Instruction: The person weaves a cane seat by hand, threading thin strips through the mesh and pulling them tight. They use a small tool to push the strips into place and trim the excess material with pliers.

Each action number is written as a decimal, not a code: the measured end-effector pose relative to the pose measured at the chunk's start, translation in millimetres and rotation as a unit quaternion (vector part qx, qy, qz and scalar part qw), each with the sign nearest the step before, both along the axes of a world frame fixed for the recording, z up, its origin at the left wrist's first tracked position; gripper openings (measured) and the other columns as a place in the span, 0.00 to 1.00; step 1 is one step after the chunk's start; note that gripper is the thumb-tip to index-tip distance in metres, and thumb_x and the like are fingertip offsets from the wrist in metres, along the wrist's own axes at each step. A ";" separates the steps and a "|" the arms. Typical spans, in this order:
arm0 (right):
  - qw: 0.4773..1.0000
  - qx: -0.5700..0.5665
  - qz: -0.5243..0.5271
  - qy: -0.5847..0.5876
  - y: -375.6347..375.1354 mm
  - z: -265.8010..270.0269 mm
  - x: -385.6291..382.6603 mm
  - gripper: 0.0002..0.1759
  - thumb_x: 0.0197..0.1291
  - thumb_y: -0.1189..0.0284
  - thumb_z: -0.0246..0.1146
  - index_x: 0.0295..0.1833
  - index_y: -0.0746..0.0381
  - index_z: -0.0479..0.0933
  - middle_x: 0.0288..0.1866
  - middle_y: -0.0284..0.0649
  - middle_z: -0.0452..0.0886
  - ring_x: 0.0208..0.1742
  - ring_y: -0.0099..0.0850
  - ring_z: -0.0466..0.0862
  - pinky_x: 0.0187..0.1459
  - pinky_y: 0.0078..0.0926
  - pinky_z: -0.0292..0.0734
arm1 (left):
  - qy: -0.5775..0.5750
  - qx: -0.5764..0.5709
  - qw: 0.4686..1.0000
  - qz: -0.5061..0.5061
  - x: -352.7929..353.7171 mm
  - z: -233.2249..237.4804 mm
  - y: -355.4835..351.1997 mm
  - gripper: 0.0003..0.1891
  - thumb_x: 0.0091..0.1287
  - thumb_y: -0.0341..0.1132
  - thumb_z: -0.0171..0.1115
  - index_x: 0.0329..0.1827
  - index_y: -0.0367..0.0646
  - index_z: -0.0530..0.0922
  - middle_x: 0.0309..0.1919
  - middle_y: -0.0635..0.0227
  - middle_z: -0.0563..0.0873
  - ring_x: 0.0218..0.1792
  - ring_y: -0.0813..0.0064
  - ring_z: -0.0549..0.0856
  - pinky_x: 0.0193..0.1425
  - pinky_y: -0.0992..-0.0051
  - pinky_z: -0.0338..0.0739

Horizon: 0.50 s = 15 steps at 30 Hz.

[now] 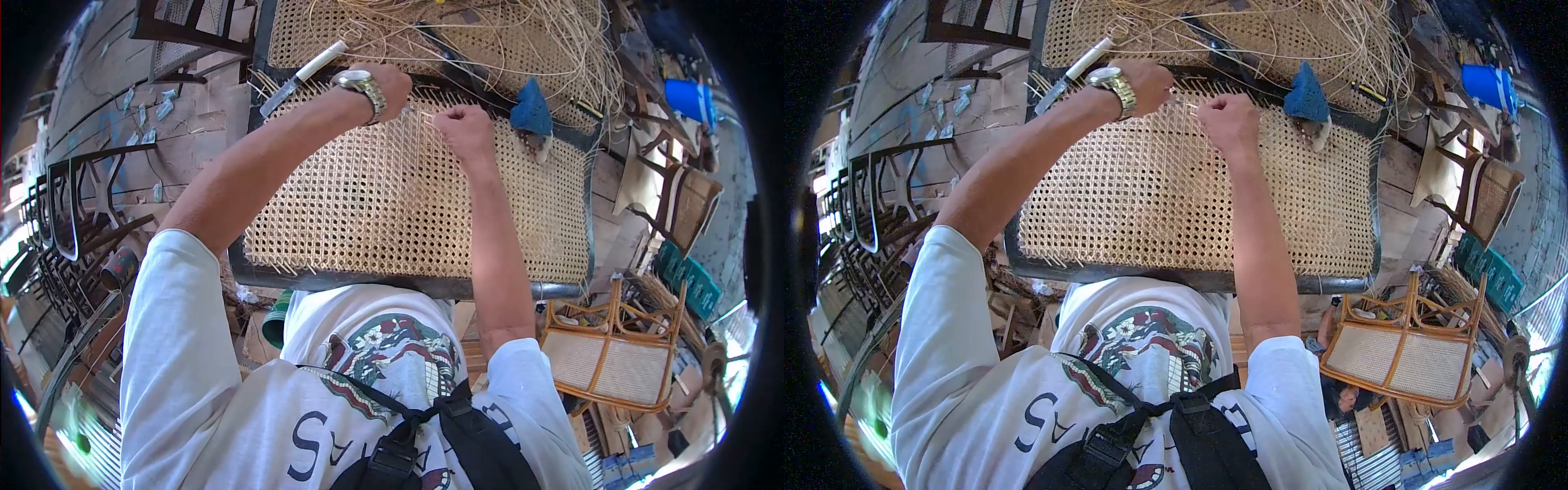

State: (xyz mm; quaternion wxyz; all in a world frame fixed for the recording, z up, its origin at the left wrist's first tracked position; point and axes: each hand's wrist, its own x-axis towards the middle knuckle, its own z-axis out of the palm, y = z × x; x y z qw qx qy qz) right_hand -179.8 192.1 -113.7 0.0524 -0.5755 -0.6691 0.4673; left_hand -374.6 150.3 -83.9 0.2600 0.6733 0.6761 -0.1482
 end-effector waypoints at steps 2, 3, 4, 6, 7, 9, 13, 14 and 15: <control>1.000 0.000 0.003 -0.003 3.3 -4.2 3.1 0.12 0.47 0.64 0.73 0.34 0.61 0.89 0.30 0.44 0.88 0.34 0.37 0.88 0.43 0.33 0.81 | 0.028 0.001 0.999 -0.030 8.5 6.9 7.3 0.14 0.72 0.42 0.58 0.42 0.42 0.87 0.36 0.57 0.91 0.40 0.59 0.91 0.42 0.58 0.86; 1.000 -0.001 0.005 -0.006 4.0 -5.7 3.8 0.11 0.47 0.65 0.73 0.33 0.61 0.89 0.28 0.43 0.88 0.33 0.37 0.88 0.42 0.33 0.82 | 0.056 0.001 0.997 -0.059 12.9 14.2 10.7 0.13 0.72 0.41 0.58 0.41 0.42 0.87 0.35 0.57 0.91 0.40 0.59 0.91 0.42 0.58 0.86; 1.000 0.000 0.005 -0.007 3.3 -0.8 2.2 0.11 0.47 0.65 0.73 0.33 0.61 0.89 0.28 0.43 0.88 0.33 0.37 0.88 0.42 0.33 0.82 | 0.048 -0.003 0.997 -0.052 19.8 33.7 11.5 0.11 0.70 0.37 0.59 0.41 0.41 0.88 0.36 0.56 0.91 0.40 0.59 0.92 0.41 0.59 0.87; 0.998 0.009 0.033 -0.054 2.2 8.4 -0.7 0.11 0.49 0.64 0.73 0.33 0.61 0.88 0.31 0.44 0.88 0.35 0.37 0.88 0.41 0.32 0.81 | 0.062 0.012 0.993 -0.098 26.9 37.6 17.3 0.10 0.69 0.35 0.60 0.42 0.41 0.88 0.37 0.56 0.91 0.40 0.59 0.92 0.41 0.60 0.87; 0.998 0.009 0.033 -0.055 2.6 8.7 -1.8 0.11 0.49 0.64 0.73 0.33 0.61 0.88 0.31 0.44 0.88 0.35 0.37 0.88 0.41 0.32 0.81 | 0.077 0.026 0.986 -0.143 29.4 39.0 20.0 0.10 0.68 0.34 0.61 0.42 0.41 0.88 0.38 0.56 0.92 0.41 0.59 0.92 0.41 0.61 0.87; 0.991 0.064 0.081 -0.085 2.9 8.3 -3.3 0.11 0.51 0.65 0.73 0.32 0.62 0.87 0.33 0.45 0.89 0.35 0.39 0.88 0.41 0.34 0.82 | 0.054 0.021 0.989 -0.134 32.3 37.4 23.3 0.10 0.67 0.33 0.62 0.44 0.42 0.88 0.39 0.55 0.91 0.43 0.59 0.92 0.42 0.61 0.87; 0.991 0.079 0.092 -0.054 -2.6 7.6 -12.8 0.11 0.52 0.66 0.73 0.33 0.64 0.87 0.33 0.47 0.88 0.35 0.42 0.88 0.43 0.37 0.82 | 0.001 -0.027 0.999 -0.035 23.8 10.8 19.3 0.13 0.70 0.39 0.61 0.40 0.39 0.88 0.38 0.54 0.91 0.39 0.59 0.92 0.44 0.60 0.86; 0.987 0.093 0.111 -0.071 -4.2 8.7 -17.9 0.12 0.52 0.64 0.73 0.32 0.63 0.86 0.37 0.47 0.87 0.39 0.42 0.87 0.45 0.36 0.81 | -0.040 -0.054 0.998 0.020 17.1 -1.0 19.2 0.17 0.72 0.44 0.59 0.37 0.40 0.88 0.35 0.55 0.91 0.37 0.61 0.91 0.43 0.62 0.86; 0.982 0.106 0.131 -0.087 -4.8 9.4 -21.0 0.13 0.52 0.63 0.73 0.32 0.62 0.85 0.41 0.48 0.85 0.44 0.41 0.86 0.48 0.35 0.80 | -0.080 -0.079 0.991 0.076 9.5 -14.3 18.5 0.21 0.73 0.49 0.58 0.34 0.40 0.88 0.32 0.57 0.91 0.35 0.63 0.91 0.42 0.63 0.85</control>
